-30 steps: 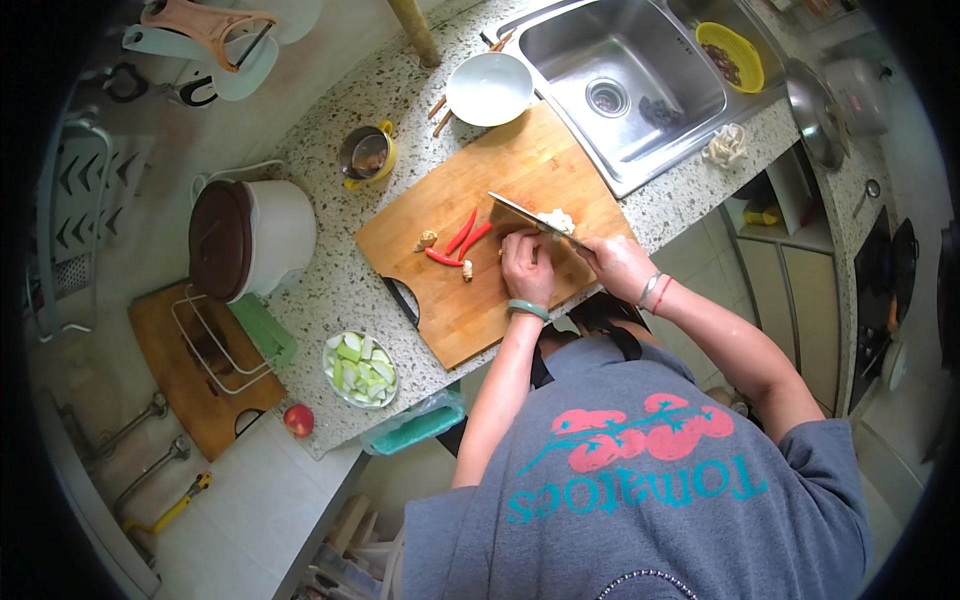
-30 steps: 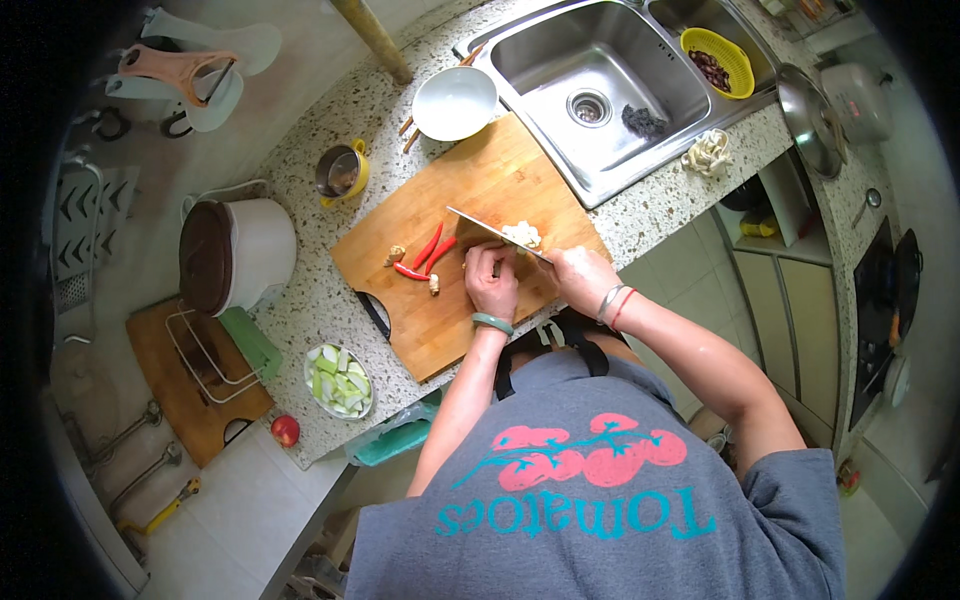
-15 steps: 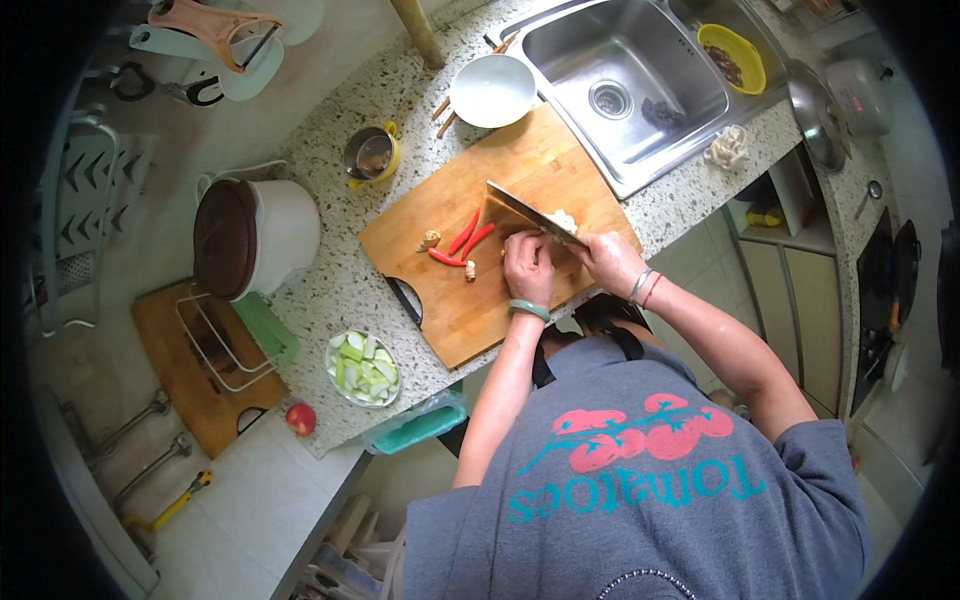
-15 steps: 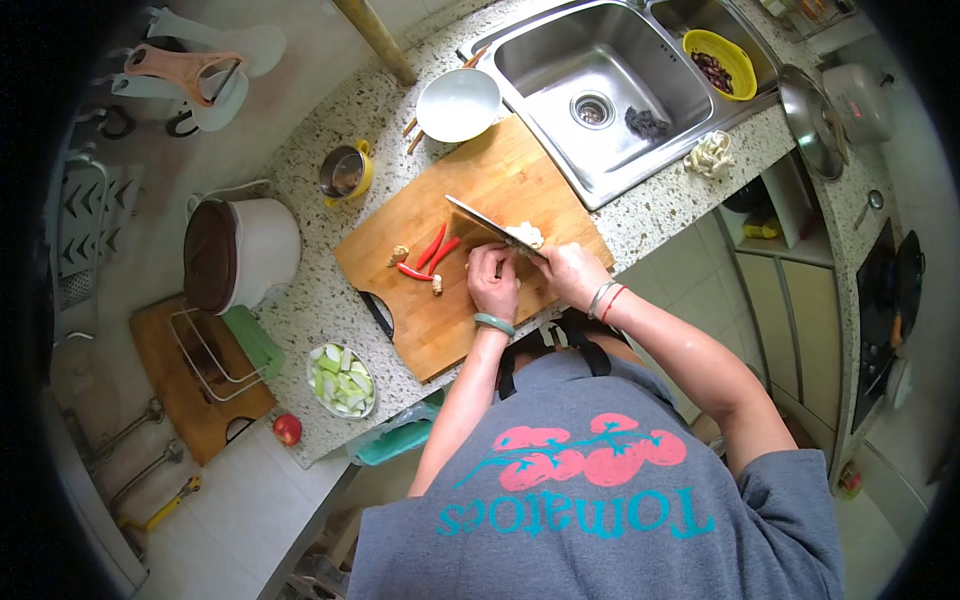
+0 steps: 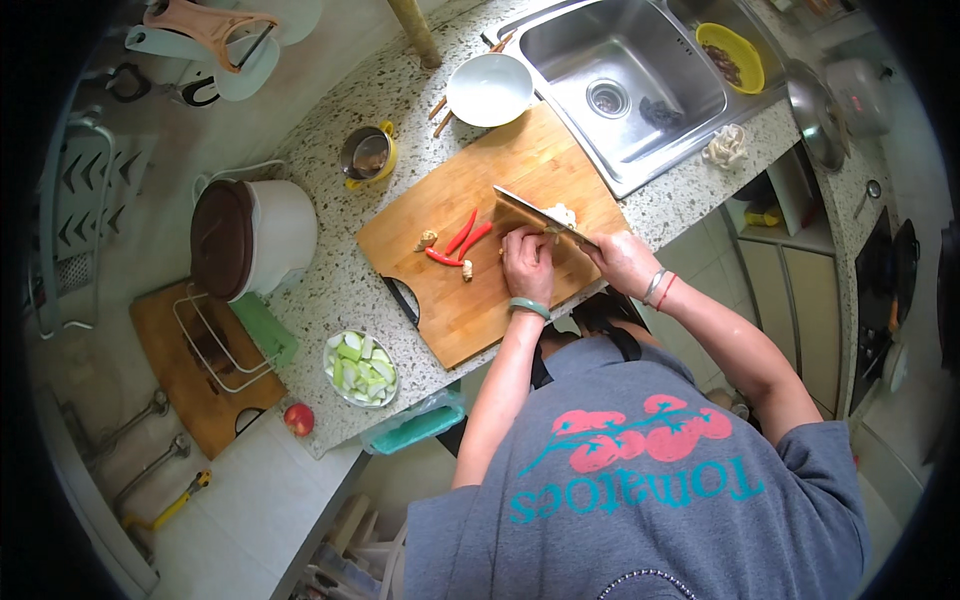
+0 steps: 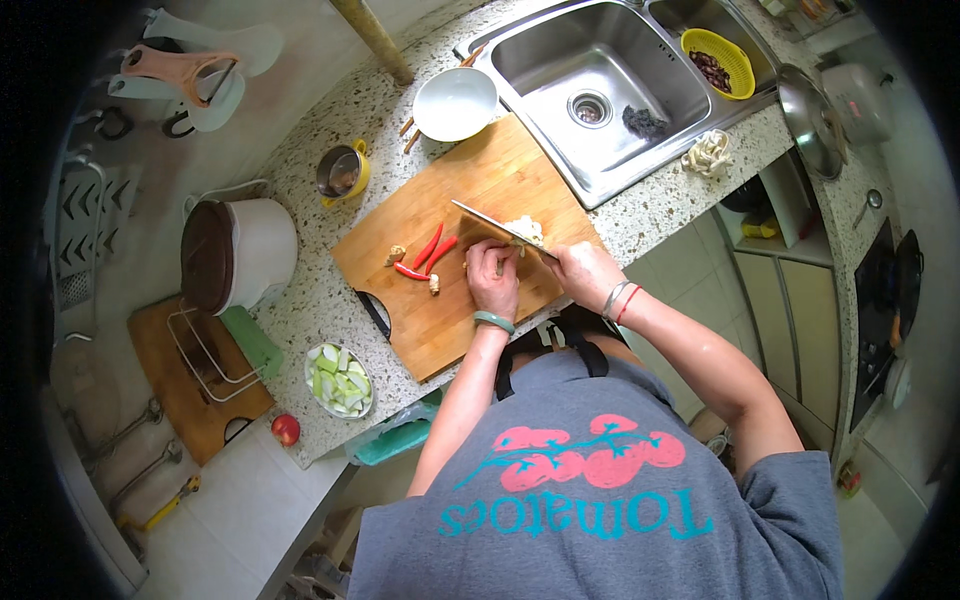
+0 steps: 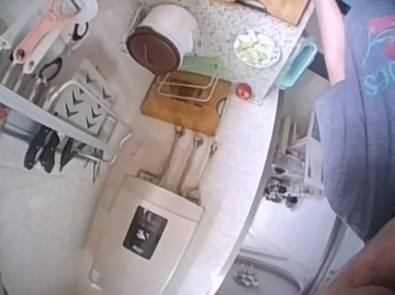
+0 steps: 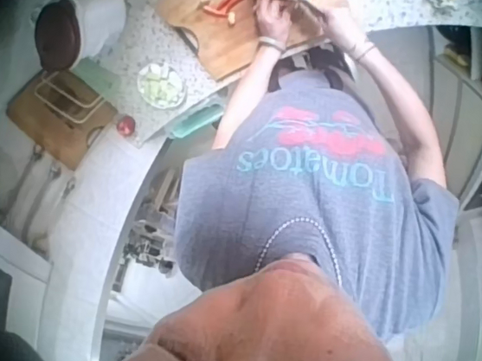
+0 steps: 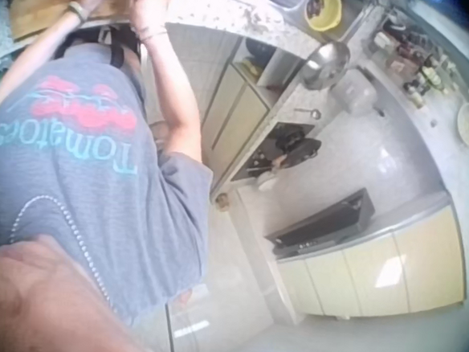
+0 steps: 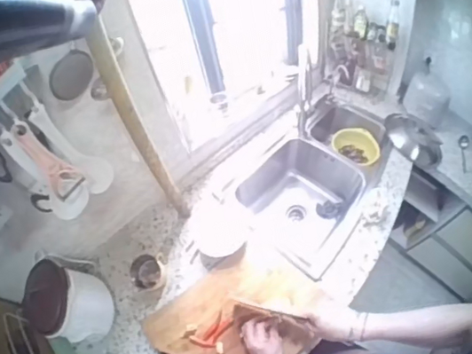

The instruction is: The person stands at a kitchen counter and uses a cleaver to chop garlic, ginger, and red chili peppers on a wooden cutting board. The person first minces the garlic and ginger, then slices the red chilies, and finally gathers the chopped ingredients into a pile.

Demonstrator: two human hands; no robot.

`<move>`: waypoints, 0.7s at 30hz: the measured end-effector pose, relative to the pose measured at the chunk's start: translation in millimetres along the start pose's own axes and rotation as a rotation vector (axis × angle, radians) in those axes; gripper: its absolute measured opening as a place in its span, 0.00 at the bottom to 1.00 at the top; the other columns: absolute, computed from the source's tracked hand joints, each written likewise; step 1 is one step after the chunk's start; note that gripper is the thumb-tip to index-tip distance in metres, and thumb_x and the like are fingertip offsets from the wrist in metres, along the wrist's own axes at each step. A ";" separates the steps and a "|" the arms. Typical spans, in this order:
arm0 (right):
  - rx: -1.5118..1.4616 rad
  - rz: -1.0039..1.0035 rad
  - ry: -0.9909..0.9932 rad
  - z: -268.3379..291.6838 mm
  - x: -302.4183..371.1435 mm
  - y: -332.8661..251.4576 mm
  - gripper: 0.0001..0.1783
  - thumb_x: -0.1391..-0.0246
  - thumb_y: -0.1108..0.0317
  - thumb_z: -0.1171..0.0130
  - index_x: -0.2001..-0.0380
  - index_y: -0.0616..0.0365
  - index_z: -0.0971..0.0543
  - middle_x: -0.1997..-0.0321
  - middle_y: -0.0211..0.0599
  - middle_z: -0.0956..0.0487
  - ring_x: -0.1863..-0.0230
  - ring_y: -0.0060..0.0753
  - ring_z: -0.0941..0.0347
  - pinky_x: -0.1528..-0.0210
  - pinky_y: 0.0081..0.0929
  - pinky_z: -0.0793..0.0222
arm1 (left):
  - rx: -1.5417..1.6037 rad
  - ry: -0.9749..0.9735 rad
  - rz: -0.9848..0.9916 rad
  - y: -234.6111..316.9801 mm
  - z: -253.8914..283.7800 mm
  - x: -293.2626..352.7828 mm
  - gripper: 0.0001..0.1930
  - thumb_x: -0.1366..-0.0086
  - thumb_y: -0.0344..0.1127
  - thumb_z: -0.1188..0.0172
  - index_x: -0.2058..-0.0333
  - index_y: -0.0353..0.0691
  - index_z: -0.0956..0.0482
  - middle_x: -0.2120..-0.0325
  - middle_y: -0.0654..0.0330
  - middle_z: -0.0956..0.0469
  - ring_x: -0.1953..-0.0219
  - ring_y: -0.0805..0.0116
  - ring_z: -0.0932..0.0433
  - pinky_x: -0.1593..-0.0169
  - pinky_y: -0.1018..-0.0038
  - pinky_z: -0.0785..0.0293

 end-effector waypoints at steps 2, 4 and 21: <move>0.018 0.014 0.033 -7.7 -4.3 -0.7 0.13 0.39 0.61 0.47 0.68 0.59 0.20 0.74 0.57 0.21 0.69 0.61 0.23 0.66 0.53 0.27 | -0.013 -0.009 -0.027 0.7 0.3 -1.4 0.05 0.45 0.25 0.35 0.73 0.36 0.24 0.66 0.55 0.24 0.61 0.54 0.26 0.55 0.64 0.29; 0.005 0.031 0.049 -8.8 -6.1 -1.8 0.13 0.39 0.61 0.47 0.68 0.59 0.20 0.74 0.57 0.21 0.70 0.61 0.23 0.67 0.53 0.27 | -0.018 -0.015 -0.032 0.4 0.9 -2.1 0.04 0.45 0.25 0.35 0.73 0.36 0.23 0.66 0.55 0.25 0.61 0.54 0.26 0.56 0.63 0.29; -0.003 0.000 0.006 -6.7 10.5 -2.1 0.14 0.38 0.61 0.48 0.70 0.60 0.21 0.74 0.57 0.21 0.70 0.61 0.23 0.67 0.54 0.28 | 0.030 0.008 0.004 -4.3 0.7 0.5 0.05 0.44 0.25 0.35 0.73 0.35 0.23 0.67 0.55 0.25 0.62 0.55 0.27 0.56 0.64 0.30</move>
Point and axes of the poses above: each hand's wrist, its own x-axis away from the middle knuckle, its own z-axis out of the back of the hand, y = z × x, the point moved 5 cm from there along -x, towards the middle knuckle
